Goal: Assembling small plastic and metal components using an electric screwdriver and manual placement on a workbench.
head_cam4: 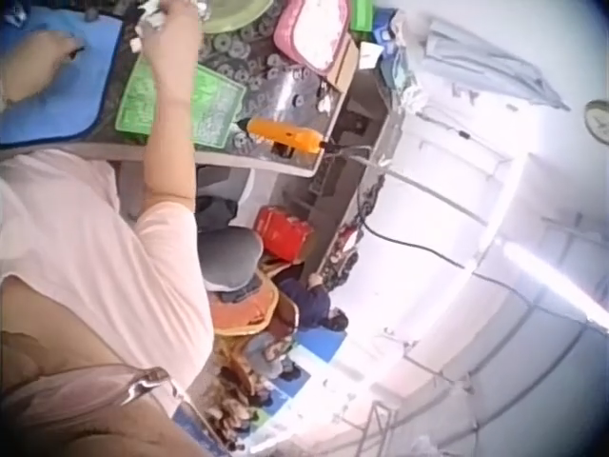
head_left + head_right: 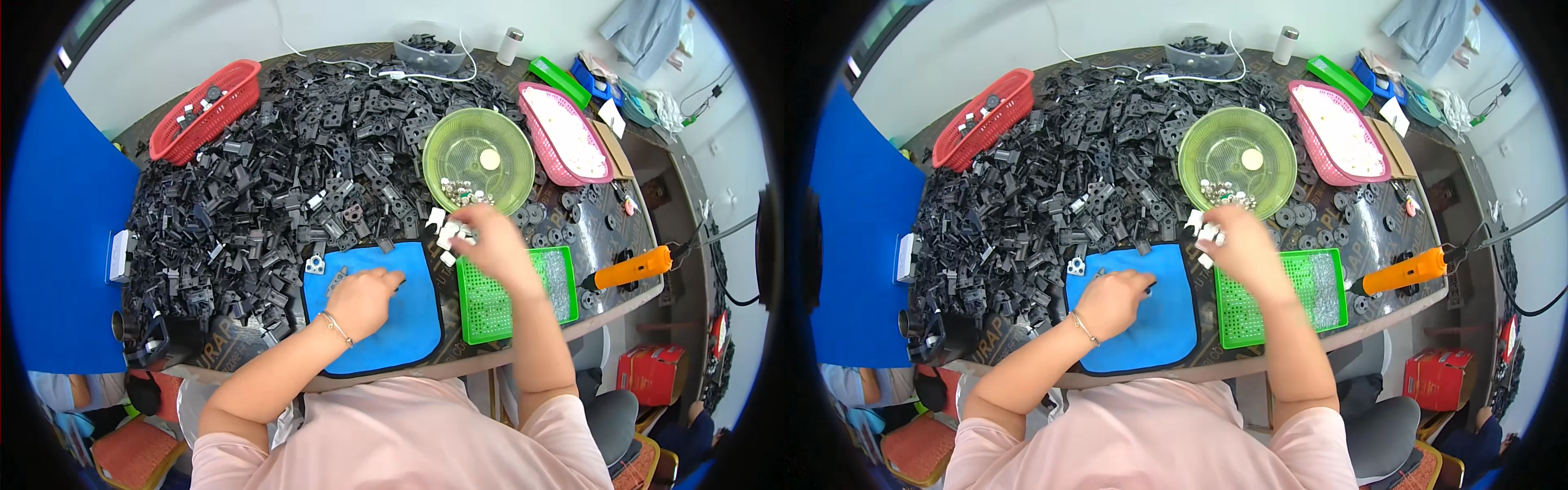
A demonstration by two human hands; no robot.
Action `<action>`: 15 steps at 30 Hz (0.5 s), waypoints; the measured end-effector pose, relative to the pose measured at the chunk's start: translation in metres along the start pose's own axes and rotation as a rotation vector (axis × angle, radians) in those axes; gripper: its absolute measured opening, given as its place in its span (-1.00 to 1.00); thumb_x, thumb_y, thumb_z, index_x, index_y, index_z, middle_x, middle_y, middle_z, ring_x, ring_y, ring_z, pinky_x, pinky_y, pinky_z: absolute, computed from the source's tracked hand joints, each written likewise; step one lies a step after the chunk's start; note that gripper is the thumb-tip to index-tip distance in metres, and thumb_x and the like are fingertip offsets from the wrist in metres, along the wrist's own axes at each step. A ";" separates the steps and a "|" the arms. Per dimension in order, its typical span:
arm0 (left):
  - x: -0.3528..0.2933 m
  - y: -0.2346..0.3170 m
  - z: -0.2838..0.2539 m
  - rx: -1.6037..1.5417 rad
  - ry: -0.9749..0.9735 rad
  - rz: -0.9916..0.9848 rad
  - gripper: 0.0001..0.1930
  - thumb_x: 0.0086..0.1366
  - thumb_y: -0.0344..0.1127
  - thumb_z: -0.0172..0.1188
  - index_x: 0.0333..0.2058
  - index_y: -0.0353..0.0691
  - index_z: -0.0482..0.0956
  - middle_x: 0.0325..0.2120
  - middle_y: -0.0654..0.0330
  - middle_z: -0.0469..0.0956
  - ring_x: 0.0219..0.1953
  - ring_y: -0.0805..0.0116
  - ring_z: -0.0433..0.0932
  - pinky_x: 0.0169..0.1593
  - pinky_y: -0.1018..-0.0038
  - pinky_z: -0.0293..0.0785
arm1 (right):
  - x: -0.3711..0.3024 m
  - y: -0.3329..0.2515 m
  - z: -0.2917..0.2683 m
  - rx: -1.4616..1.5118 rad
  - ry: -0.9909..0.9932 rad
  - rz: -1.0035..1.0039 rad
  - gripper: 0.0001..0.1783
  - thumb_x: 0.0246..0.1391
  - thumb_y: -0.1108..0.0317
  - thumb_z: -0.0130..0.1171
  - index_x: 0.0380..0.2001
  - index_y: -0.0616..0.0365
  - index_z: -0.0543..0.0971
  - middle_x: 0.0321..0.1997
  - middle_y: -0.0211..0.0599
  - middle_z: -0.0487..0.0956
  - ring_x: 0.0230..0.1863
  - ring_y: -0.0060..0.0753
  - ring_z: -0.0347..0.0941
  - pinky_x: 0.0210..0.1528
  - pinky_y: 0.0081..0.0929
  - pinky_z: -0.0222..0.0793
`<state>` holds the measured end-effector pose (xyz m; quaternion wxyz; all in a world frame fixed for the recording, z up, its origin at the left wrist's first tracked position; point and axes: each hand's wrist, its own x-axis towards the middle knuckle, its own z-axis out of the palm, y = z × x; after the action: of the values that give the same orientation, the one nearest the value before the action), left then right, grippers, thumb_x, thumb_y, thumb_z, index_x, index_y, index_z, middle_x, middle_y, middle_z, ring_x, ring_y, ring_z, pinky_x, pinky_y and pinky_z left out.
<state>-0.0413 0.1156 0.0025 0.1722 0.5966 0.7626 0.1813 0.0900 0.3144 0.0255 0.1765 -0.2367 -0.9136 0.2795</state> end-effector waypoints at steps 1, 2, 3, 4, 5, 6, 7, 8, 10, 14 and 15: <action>0.003 -0.005 -0.002 0.004 0.008 0.004 -0.74 0.09 -0.42 0.11 -0.19 -0.19 0.54 -0.36 0.06 0.56 -0.30 0.08 0.55 -0.23 0.27 0.49 | 0.005 0.010 -0.013 -0.125 0.108 0.084 -0.60 -0.16 0.30 0.33 -0.24 0.25 0.49 -0.25 -0.07 0.49 -0.21 -0.10 0.48 -0.10 -0.31 0.40; 0.006 -0.014 -0.003 -0.024 0.021 0.002 -0.72 0.10 -0.39 0.13 -0.16 -0.20 0.54 -0.35 0.03 0.56 -0.31 0.08 0.55 -0.23 0.29 0.49 | 0.010 0.019 -0.024 -0.247 0.217 0.166 -0.54 -0.14 0.28 0.33 -0.18 0.27 0.46 -0.22 -0.05 0.48 -0.21 -0.06 0.47 -0.10 -0.31 0.39; 0.008 -0.021 -0.004 -0.053 0.035 0.001 -0.71 0.12 -0.36 0.16 -0.13 -0.21 0.54 -0.34 0.00 0.57 -0.32 0.08 0.56 -0.22 0.31 0.49 | 0.013 0.034 -0.027 -0.308 0.319 0.214 -0.48 -0.13 0.27 0.32 -0.11 0.28 0.40 -0.20 -0.03 0.47 -0.21 -0.04 0.46 -0.09 -0.30 0.39; 0.011 -0.026 -0.002 -0.047 0.045 0.007 -0.71 0.12 -0.36 0.16 -0.13 -0.21 0.54 -0.34 0.00 0.57 -0.32 0.08 0.56 -0.22 0.31 0.49 | 0.015 0.056 -0.027 -0.371 0.427 0.264 -0.41 -0.11 0.26 0.32 -0.05 0.28 0.34 -0.17 0.00 0.45 -0.20 -0.02 0.46 -0.09 -0.29 0.38; 0.014 -0.030 0.001 -0.198 0.035 -0.053 -0.67 0.12 -0.33 0.18 -0.10 -0.22 0.53 -0.34 -0.01 0.57 -0.32 0.08 0.55 -0.17 0.30 0.46 | 0.015 0.080 -0.025 -0.397 0.533 0.224 -0.37 -0.07 0.25 0.29 0.00 0.28 0.26 -0.23 -0.04 0.48 -0.31 -0.15 0.50 -0.26 -0.35 0.46; 0.015 -0.031 0.001 -0.348 0.022 -0.119 -0.64 0.12 -0.29 0.20 -0.07 -0.22 0.52 -0.33 -0.02 0.58 -0.31 0.08 0.54 -0.12 0.29 0.43 | 0.020 0.082 -0.025 -0.395 0.541 0.220 -0.37 -0.07 0.25 0.29 0.00 0.28 0.26 -0.23 -0.04 0.48 -0.31 -0.15 0.50 -0.26 -0.35 0.46; 0.018 -0.028 -0.003 -0.246 -0.051 -0.173 -0.58 0.12 -0.22 0.23 -0.04 -0.23 0.50 -0.28 0.00 0.56 -0.20 0.07 0.49 -0.01 0.27 0.33 | 0.024 0.082 -0.027 0.025 0.401 0.477 -0.41 -0.06 0.30 0.27 -0.01 0.31 0.26 -0.26 -0.05 0.50 -0.37 -0.21 0.52 -0.38 -0.40 0.47; 0.017 -0.023 -0.005 -0.244 -0.048 -0.166 -0.58 0.12 -0.22 0.23 -0.04 -0.23 0.50 -0.28 0.00 0.56 -0.20 0.07 0.49 -0.01 0.27 0.33 | 0.025 0.082 -0.028 0.451 0.242 0.715 -0.44 -0.05 0.35 0.24 -0.03 0.33 0.26 -0.29 -0.07 0.52 -0.43 -0.27 0.54 -0.49 -0.46 0.48; 0.014 -0.015 -0.005 0.047 0.125 -0.143 -0.52 0.11 -0.16 0.25 -0.02 -0.24 0.48 -0.16 0.03 0.49 -0.09 0.03 0.41 0.08 0.21 0.24 | 0.025 0.086 -0.021 0.637 0.204 0.744 -0.60 0.07 0.43 0.04 0.00 0.21 0.30 -0.31 -0.22 0.53 -0.60 -0.53 0.45 -0.60 -0.63 0.40; 0.011 -0.017 -0.013 -0.201 0.323 -0.046 -0.41 0.05 -0.25 0.32 0.07 -0.27 0.37 -0.06 0.01 0.39 0.01 0.06 0.37 0.07 0.22 0.31 | 0.016 0.069 -0.021 0.759 0.296 0.578 -0.59 0.08 0.48 0.01 0.04 0.18 0.31 -0.26 -0.24 0.53 -0.58 -0.55 0.45 -0.62 -0.65 0.38; 0.009 -0.015 -0.018 -0.441 0.240 -0.127 -0.25 0.05 -0.33 0.33 0.20 -0.25 0.17 -0.01 0.04 0.35 0.08 0.15 0.34 0.08 0.26 0.36 | 0.014 0.054 -0.022 0.831 0.323 0.532 -0.57 0.08 0.50 -0.01 0.07 0.18 0.30 -0.25 -0.26 0.53 -0.57 -0.55 0.45 -0.62 -0.66 0.37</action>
<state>-0.0645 0.1198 0.0102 0.2174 0.4698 0.7556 0.4015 0.1065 0.3704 0.0136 0.3171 -0.4108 -0.5947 0.6140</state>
